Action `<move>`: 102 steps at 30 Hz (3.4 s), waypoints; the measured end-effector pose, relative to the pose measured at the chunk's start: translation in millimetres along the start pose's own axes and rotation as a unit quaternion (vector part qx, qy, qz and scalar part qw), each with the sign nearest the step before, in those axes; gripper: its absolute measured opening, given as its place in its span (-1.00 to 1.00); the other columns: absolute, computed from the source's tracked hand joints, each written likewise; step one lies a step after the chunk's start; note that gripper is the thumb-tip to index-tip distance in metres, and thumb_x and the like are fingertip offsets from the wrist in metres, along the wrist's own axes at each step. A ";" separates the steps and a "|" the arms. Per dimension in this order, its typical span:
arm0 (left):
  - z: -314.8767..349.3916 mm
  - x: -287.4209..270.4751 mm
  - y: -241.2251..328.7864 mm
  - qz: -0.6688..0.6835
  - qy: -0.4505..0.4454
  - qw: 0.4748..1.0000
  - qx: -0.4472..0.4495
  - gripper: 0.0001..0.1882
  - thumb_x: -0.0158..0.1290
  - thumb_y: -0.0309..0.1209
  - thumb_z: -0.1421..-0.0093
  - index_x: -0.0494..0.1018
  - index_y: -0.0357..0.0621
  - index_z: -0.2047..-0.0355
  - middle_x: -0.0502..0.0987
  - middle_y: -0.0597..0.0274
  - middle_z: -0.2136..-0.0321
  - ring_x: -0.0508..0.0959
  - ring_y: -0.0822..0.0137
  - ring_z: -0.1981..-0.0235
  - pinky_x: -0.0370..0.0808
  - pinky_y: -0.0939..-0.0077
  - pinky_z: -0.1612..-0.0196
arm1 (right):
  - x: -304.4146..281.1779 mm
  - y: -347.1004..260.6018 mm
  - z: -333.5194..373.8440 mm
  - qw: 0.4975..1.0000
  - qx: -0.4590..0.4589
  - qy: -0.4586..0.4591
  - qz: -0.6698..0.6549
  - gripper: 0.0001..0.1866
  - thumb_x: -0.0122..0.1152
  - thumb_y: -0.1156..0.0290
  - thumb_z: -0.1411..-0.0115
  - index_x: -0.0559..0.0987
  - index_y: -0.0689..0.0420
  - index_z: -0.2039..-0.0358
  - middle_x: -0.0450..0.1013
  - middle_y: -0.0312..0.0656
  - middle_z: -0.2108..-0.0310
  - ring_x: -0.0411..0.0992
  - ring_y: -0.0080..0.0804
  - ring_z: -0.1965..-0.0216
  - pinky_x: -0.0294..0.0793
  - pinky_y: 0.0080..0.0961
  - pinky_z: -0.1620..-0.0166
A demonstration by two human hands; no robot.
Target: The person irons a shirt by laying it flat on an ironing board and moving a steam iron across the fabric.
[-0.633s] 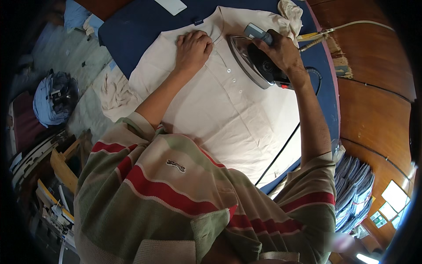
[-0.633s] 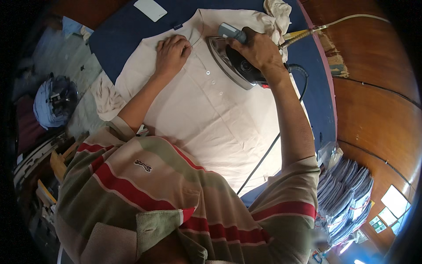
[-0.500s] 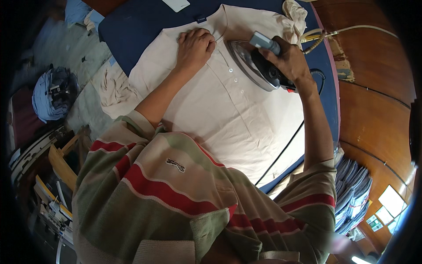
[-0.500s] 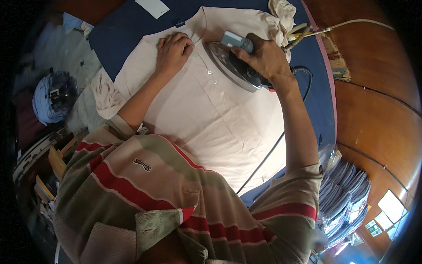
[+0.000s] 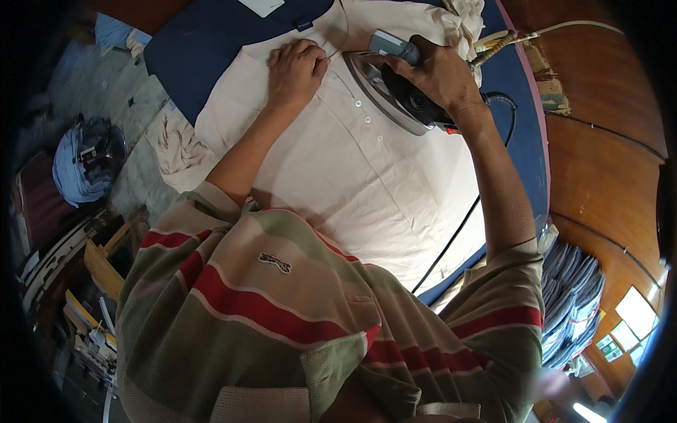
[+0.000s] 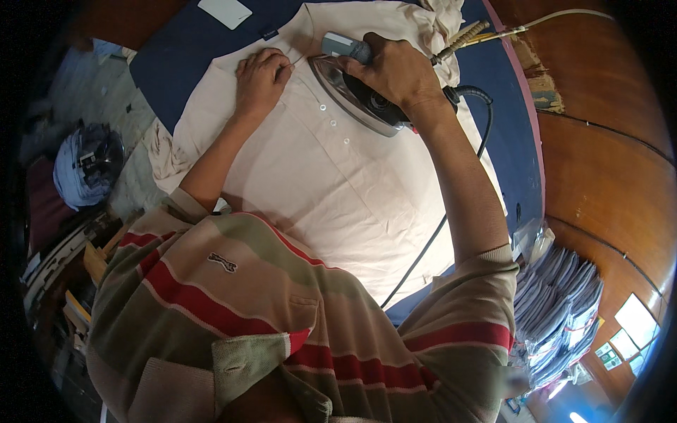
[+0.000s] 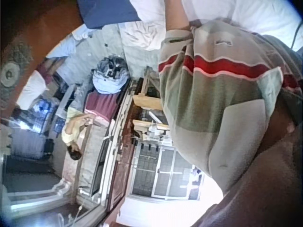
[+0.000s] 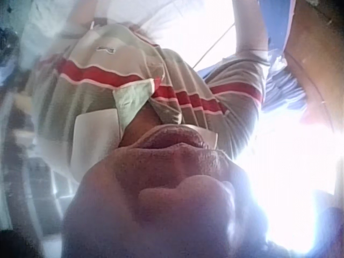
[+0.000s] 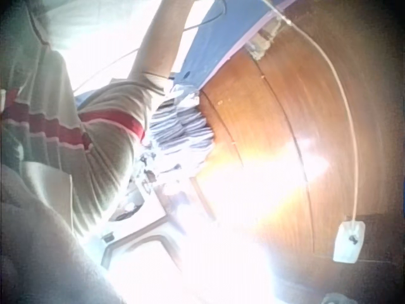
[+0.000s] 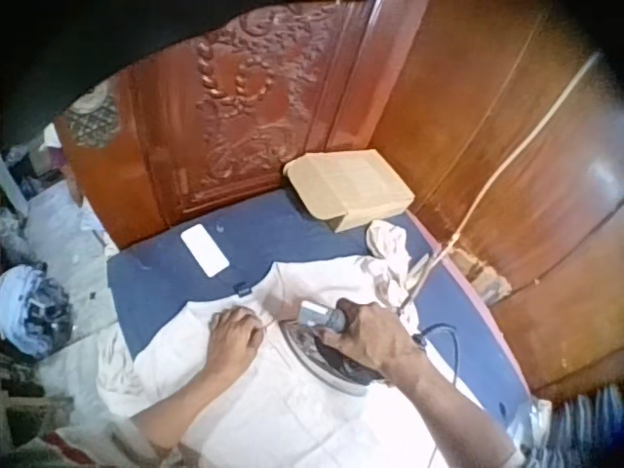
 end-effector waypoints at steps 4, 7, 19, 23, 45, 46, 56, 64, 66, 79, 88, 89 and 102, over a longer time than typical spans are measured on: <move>0.3 1.0 -1.6 0.015 0.010 1.000 -0.003 -0.88 0.08 -0.34 -0.04 0.48 -0.11 0.47 0.48 0.36 0.31 0.44 0.26 0.21 0.22 0.30 0.07 | 2.5 1.4 -0.9 1.000 -0.007 0.010 -0.003 -0.39 0.03 -0.22 -0.03 0.55 0.14 0.29 0.49 -0.02 0.57 0.52 -0.14 0.45 0.50 -0.33 0.30; -0.5 -1.9 0.8 0.023 0.011 1.000 -0.005 -0.90 0.08 -0.39 -0.03 0.49 -0.13 0.45 0.48 0.32 0.31 0.44 0.23 0.22 0.26 0.32 0.08 | -2.6 4.7 -5.5 0.999 -0.026 0.038 -0.012 -0.39 0.05 -0.21 -0.03 0.54 0.15 0.28 0.50 -0.02 0.57 0.52 -0.15 0.45 0.51 -0.33 0.31; 12.1 -66.4 -35.7 0.195 0.217 0.956 -0.032 -0.85 0.03 -0.53 -0.08 0.50 -0.14 0.31 0.50 0.23 0.31 0.51 0.27 0.28 0.39 0.46 0.16 | -2.3 -25.1 -38.6 0.995 -0.094 -0.027 0.024 -0.43 0.12 -0.20 0.01 0.55 0.06 0.26 0.51 -0.15 0.58 0.53 -0.33 0.51 0.52 -0.44 0.32; 23.3 -69.0 -46.0 0.205 0.189 0.956 -0.095 -0.85 0.02 -0.55 -0.08 0.48 -0.20 0.30 0.50 0.20 0.31 0.51 0.30 0.27 0.40 0.53 0.17 | -2.1 -27.9 -37.2 0.994 -0.101 -0.030 0.028 -0.43 0.12 -0.20 0.01 0.55 0.05 0.24 0.51 -0.15 0.57 0.53 -0.33 0.51 0.52 -0.44 0.31; -3.2 26.4 18.6 -0.193 -0.116 0.958 0.179 -0.45 -0.41 -0.01 -0.29 0.05 0.13 -0.24 0.06 0.46 -0.25 0.00 0.42 -0.28 -0.10 0.15 -0.21 | -1.2 45.6 64.4 0.988 -0.118 -0.095 0.011 -0.46 0.19 -0.07 0.03 0.53 0.06 0.15 0.54 -0.12 0.49 0.54 -0.31 0.46 0.54 -0.44 0.33; -4.6 22.8 21.6 -0.228 -0.177 0.944 0.158 -0.45 -0.38 -0.05 -0.30 -0.08 0.20 -0.28 -0.04 0.46 -0.28 -0.06 0.41 -0.30 -0.13 0.22 -0.24 | 0.1 51.0 71.5 0.988 -0.131 -0.087 0.005 -0.47 0.20 -0.06 0.04 0.53 0.05 0.15 0.54 -0.13 0.49 0.54 -0.31 0.45 0.54 -0.44 0.33; -19.2 19.0 10.3 -0.012 -0.140 0.984 0.109 -0.44 -0.37 -0.02 -0.28 0.04 0.12 -0.24 0.08 0.36 -0.24 0.00 0.34 -0.28 -0.12 0.20 -0.23 | -5.4 79.5 107.2 0.998 0.057 -0.003 -0.034 -0.45 0.11 -0.11 -0.03 0.53 0.18 0.30 0.50 0.07 0.49 0.51 -0.08 0.43 0.51 -0.30 0.29; -9.5 11.2 16.5 -0.124 -0.077 0.985 0.090 -0.54 -0.15 -0.20 -0.22 0.24 0.04 -0.13 0.23 0.31 -0.16 0.13 0.27 -0.22 -0.01 0.15 -0.18 | -6.8 65.7 16.7 0.991 0.088 0.104 -0.006 -0.46 0.06 -0.10 -0.06 0.52 0.18 0.28 0.49 0.11 0.35 0.49 0.00 0.33 0.46 -0.24 0.20; -5.6 13.6 13.9 -0.120 -0.092 0.985 0.078 -0.54 -0.17 -0.23 -0.23 0.21 0.02 -0.15 0.21 0.28 -0.17 0.11 0.25 -0.23 -0.03 0.11 -0.18 | -2.4 67.5 -13.9 0.987 0.061 0.146 -0.002 -0.46 0.06 -0.10 -0.05 0.53 0.17 0.26 0.49 0.09 0.33 0.49 -0.01 0.31 0.46 -0.26 0.19; -11.2 17.1 -4.5 0.041 0.010 0.997 0.069 -0.60 -0.14 -0.35 -0.18 0.33 -0.08 -0.04 0.38 0.23 -0.02 0.30 0.27 -0.11 0.17 0.30 -0.09 | 4.5 22.2 -22.0 0.999 -0.032 -0.009 -0.007 -0.40 0.08 -0.21 0.01 0.56 0.09 0.25 0.52 -0.04 0.50 0.53 -0.18 0.42 0.49 -0.39 0.21; -20.1 29.0 27.5 -0.091 -0.052 0.974 0.199 -0.49 -0.27 -0.13 -0.28 0.07 0.19 -0.23 0.11 0.37 -0.23 0.04 0.34 -0.27 -0.08 0.19 -0.21 | 4.9 28.7 49.3 0.998 -0.032 -0.038 0.027 -0.40 0.11 -0.20 0.00 0.52 0.10 0.21 0.50 -0.08 0.57 0.52 -0.25 0.52 0.54 -0.38 0.33; -19.0 37.0 18.4 -0.131 -0.076 0.972 0.181 -0.49 -0.28 -0.11 -0.28 0.06 0.20 -0.23 0.08 0.37 -0.24 0.02 0.34 -0.27 -0.08 0.18 -0.21 | 5.1 29.8 58.8 0.997 -0.051 -0.050 0.021 -0.40 0.11 -0.20 0.00 0.52 0.11 0.22 0.50 -0.08 0.57 0.52 -0.25 0.53 0.54 -0.38 0.34; -21.5 46.1 22.3 -0.154 -0.096 0.970 0.164 -0.49 -0.33 -0.04 -0.28 0.09 0.21 -0.22 0.06 0.31 -0.25 0.00 0.27 -0.28 -0.07 0.02 -0.17 | -1.7 95.9 221.6 0.976 0.200 0.060 -0.053 -0.47 0.13 -0.07 -0.05 0.50 0.23 0.30 0.46 0.00 0.60 0.48 -0.24 0.55 0.42 -0.37 0.40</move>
Point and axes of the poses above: each hand's wrist, its own z-axis away from the middle knuckle, its own x-axis out of the palm, y = z × x, the point moved 2 cm from there along -z, towards the middle knuckle
